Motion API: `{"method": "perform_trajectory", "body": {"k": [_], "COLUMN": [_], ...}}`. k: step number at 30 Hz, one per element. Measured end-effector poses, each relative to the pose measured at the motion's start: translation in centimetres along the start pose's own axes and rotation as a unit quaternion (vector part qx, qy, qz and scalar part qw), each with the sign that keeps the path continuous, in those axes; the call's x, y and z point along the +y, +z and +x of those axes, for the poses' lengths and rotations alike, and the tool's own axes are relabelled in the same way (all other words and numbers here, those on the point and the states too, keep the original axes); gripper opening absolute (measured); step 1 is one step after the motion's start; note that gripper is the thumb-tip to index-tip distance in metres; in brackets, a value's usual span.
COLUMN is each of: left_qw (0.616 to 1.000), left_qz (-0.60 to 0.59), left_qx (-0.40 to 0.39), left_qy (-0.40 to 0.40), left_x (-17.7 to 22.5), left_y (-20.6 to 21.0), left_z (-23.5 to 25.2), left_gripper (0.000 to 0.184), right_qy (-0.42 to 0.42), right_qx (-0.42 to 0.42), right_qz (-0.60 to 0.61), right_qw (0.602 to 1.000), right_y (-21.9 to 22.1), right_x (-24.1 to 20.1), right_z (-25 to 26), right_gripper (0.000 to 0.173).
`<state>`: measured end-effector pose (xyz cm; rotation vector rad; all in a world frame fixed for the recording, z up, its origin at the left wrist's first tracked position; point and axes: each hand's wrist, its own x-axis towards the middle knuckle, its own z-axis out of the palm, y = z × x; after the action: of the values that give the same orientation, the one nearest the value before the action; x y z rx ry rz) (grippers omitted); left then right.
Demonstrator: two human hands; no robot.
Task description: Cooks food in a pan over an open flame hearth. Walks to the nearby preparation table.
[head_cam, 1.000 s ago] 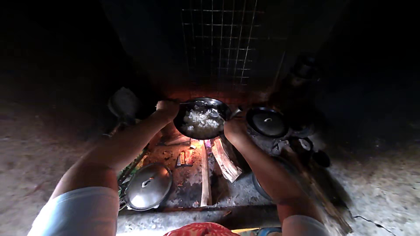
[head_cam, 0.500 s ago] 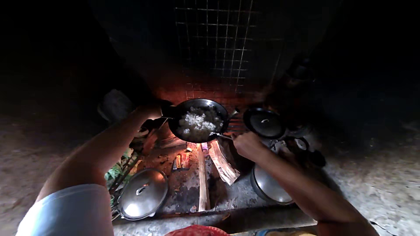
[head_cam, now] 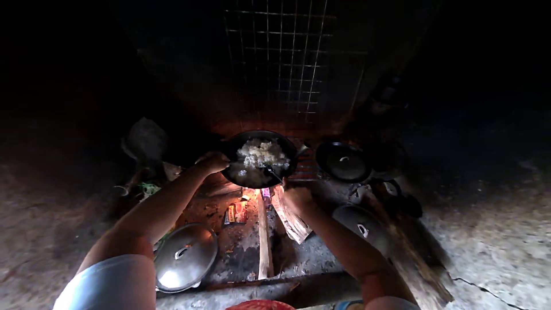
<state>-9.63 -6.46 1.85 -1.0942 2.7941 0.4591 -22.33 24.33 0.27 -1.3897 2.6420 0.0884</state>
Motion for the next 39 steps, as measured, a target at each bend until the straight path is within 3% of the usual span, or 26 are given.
{"method": "perform_trajectory", "body": {"k": [5, 10, 13, 16, 20, 25, 30, 34, 39], "left_qw": [0.996, 0.991, 0.973, 0.945, 0.937, 0.932, 0.928, 0.940, 0.973], "left_qz": [0.076, 0.122, 0.216, 0.317, 0.347, 0.360, 0.367, 0.327, 0.208], "left_qx": [0.014, 0.041, 0.064, 0.073, 0.029, -0.004, -0.035, -0.084, -0.085], "left_qy": [-0.045, -0.028, -0.041, 0.004, -0.013, -0.035, -0.044, -0.052, -0.048], "left_x": [1.3, 2.9, 6.5, 9.8, 12.9, 13.3, 13.5, 10.7, 7.4], "left_y": [-2.6, -6.4, -8.2, -9.1, -10.3, -9.0, -8.5, -10.7, -8.0], "left_z": [-1.8, -4.9, -8.0, -10.6, -11.4, -7.0, -4.4, -3.4, -1.8], "left_gripper": [0.029, 0.030, 0.031, 0.021, 0.014, 0.018, 0.015, 0.024, 0.028], "right_qy": [0.011, 0.000, -0.011, 0.001, 0.032, 0.061, 0.067, 0.051, 0.072], "right_qx": [-0.031, -0.063, -0.055, -0.041, -0.019, 0.058, 0.029, -0.019, -0.069], "right_qz": [0.014, -0.011, -0.030, -0.036, -0.022, 0.031, 0.055, 0.087, 0.120], "right_qw": [0.999, 0.998, 0.998, 0.999, 0.999, 0.996, 0.996, 0.995, 0.988], "right_y": [-3.1, -8.3, -10.9, -14.4, -17.0, -13.8, -9.8, -10.8, -11.4], "right_x": [-0.3, -0.5, -0.6, -1.3, -1.5, -1.0, -1.5, 0.9, 2.5], "right_z": [0.8, -1.3, -1.4, -1.2, 1.0, 6.5, 8.6, 8.9, 8.4], "right_gripper": [0.048, 0.038, 0.028, 0.022, 0.020, 0.031, 0.033, 0.040, 0.040]}}
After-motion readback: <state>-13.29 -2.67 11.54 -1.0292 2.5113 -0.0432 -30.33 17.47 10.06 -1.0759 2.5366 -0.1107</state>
